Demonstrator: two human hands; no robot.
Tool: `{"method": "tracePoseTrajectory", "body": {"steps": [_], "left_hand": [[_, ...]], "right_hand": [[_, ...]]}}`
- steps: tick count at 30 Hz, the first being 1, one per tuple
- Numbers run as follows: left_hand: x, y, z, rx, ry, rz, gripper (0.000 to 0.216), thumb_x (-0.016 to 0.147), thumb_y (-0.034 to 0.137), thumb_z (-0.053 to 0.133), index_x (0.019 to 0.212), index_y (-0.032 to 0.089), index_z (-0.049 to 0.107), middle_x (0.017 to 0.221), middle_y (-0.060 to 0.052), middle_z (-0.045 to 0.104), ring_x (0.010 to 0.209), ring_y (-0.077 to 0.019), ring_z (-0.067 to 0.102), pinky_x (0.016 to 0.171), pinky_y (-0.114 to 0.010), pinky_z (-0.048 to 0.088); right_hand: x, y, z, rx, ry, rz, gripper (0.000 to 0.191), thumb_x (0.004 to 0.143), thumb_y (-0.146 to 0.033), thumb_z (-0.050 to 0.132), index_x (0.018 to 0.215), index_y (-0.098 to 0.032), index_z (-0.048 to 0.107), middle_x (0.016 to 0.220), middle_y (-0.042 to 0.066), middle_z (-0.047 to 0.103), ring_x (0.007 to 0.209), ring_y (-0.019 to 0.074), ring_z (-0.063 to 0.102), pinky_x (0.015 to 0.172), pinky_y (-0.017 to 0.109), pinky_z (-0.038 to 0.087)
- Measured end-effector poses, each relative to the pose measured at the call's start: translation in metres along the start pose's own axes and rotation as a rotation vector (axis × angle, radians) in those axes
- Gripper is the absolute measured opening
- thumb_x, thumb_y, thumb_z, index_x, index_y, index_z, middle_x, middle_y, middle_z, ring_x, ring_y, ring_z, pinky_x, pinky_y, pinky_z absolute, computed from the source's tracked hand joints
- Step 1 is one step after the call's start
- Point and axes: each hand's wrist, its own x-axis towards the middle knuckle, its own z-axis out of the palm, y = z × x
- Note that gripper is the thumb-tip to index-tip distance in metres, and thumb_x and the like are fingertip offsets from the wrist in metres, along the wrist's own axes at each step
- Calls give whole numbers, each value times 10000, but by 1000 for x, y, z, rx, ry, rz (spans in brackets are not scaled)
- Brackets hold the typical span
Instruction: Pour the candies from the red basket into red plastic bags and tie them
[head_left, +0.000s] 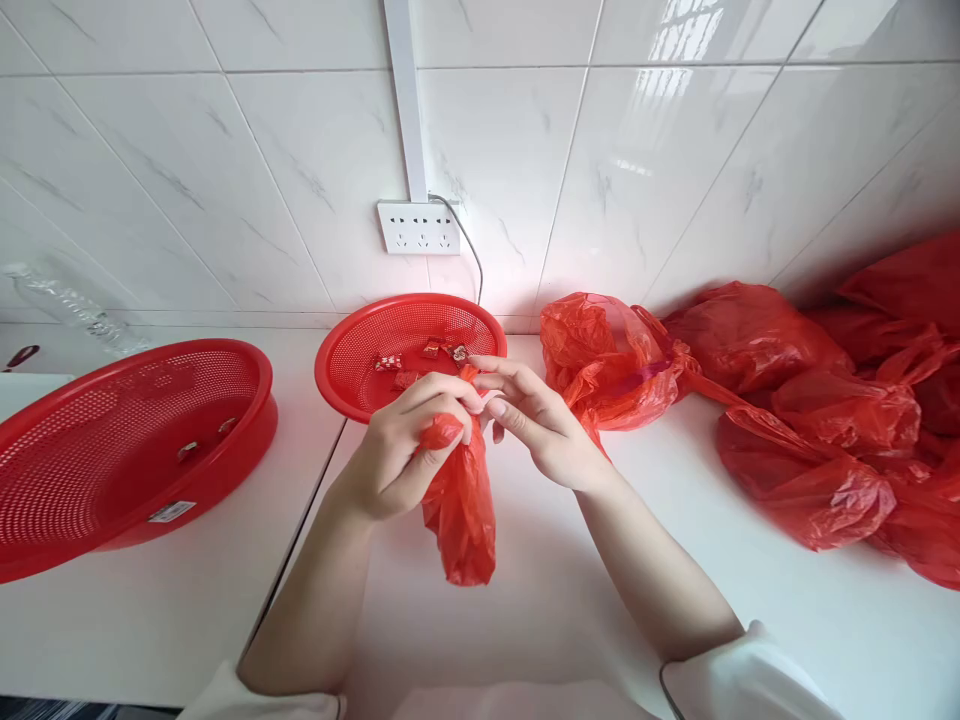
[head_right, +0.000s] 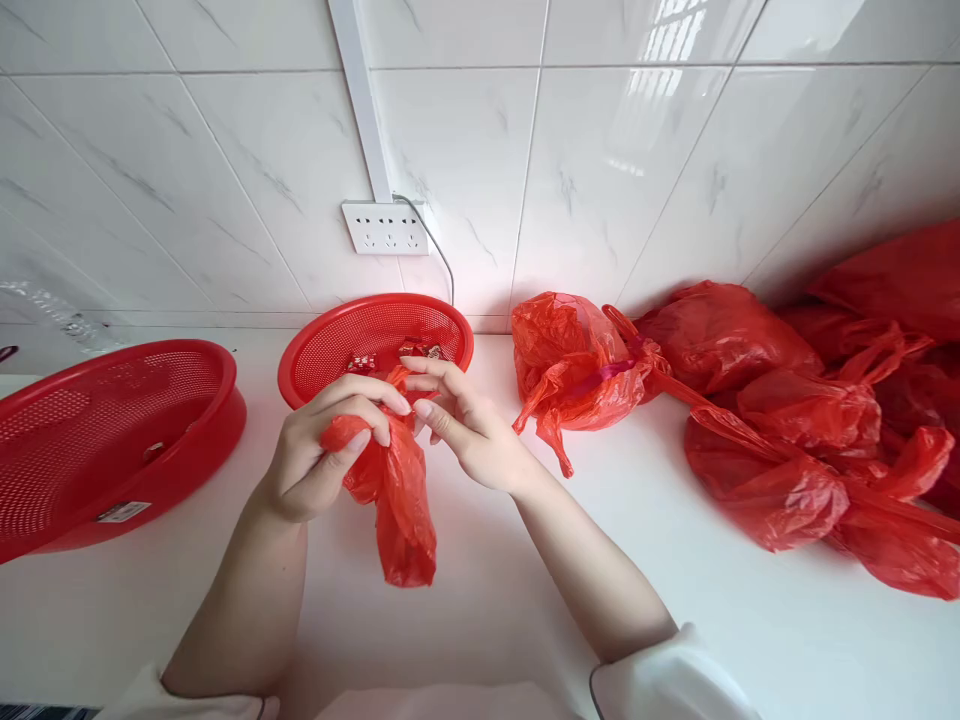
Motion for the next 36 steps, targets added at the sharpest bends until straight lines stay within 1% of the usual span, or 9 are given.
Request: {"method": "tracePoseTrajectory", "body": {"steps": [2, 6, 12, 18, 22, 26, 31, 33, 36], "left_hand": [[-1, -4, 1, -193, -32, -64, 246, 985, 209, 395, 847, 189, 598, 1034, -89, 618, 898, -196, 628, 814, -363, 528], [-4, -9, -2, -338, -106, -166, 302, 999, 251, 384, 851, 188, 640, 1041, -99, 631, 914, -207, 635, 848, -405, 535], [-4, -17, -6, 78, 100, -75, 243, 970, 173, 462, 980, 206, 703, 986, -76, 666, 944, -185, 630, 815, -326, 519], [-5, -15, -8, 364, 237, -36, 197, 905, 115, 554, 724, 175, 604, 641, 4, 561, 598, -108, 500, 554, -255, 404], [-6, -13, -17, 391, 218, -119, 286, 904, 143, 564, 622, 174, 535, 571, 23, 495, 538, -92, 430, 513, -256, 344], [-11, -17, -35, 371, 220, -237, 324, 918, 194, 556, 596, 179, 522, 563, 24, 474, 536, -97, 432, 519, -266, 337], [-17, -19, -58, 233, 184, -435, 373, 932, 259, 542, 567, 186, 512, 552, 24, 480, 544, -106, 462, 551, -272, 360], [-17, -18, -63, 178, 99, -517, 381, 934, 290, 539, 567, 187, 522, 554, 22, 499, 555, -108, 474, 563, -266, 367], [-16, -21, -63, 111, -43, -670, 394, 932, 378, 534, 586, 191, 546, 579, 17, 535, 587, -117, 513, 605, -258, 402]], "right_hand": [[0, 2, -3, 49, 15, 4, 389, 954, -332, 575, 1333, -289, 501, 1067, 42, 638, 851, 140, 622, 720, 287, 536], [1, 2, -11, -8, 18, 12, 105, 904, -309, 655, 945, -215, 633, 847, 19, 633, 776, 146, 612, 720, 308, 512], [0, -7, -24, 144, -80, 98, 255, 900, -357, 647, 726, -185, 577, 1147, 68, 626, 1004, 196, 613, 914, 370, 484], [-4, -12, -31, 237, -43, 94, 458, 902, -522, 576, 594, -200, 467, 828, 35, 558, 859, 188, 566, 860, 360, 480], [-4, -16, -38, -27, 88, 170, 506, 926, -636, 437, 705, -209, 595, 896, 52, 584, 848, 198, 570, 731, 333, 491], [-11, -23, -62, -324, 352, 196, 498, 942, -649, 382, 875, -236, 652, 668, 9, 507, 703, 180, 555, 597, 292, 440], [-26, -32, -103, -538, 636, 87, 580, 956, -641, 343, 626, -228, 580, 601, 23, 508, 907, 225, 603, 821, 341, 429], [-31, -34, -111, -564, 657, 70, 613, 962, -624, 350, 522, -222, 491, 595, 32, 503, 967, 237, 595, 857, 348, 412], [-36, -38, -115, -612, 512, 185, 567, 920, -623, 465, 534, -208, 482, 689, 29, 552, 817, 206, 589, 700, 321, 424]]}}
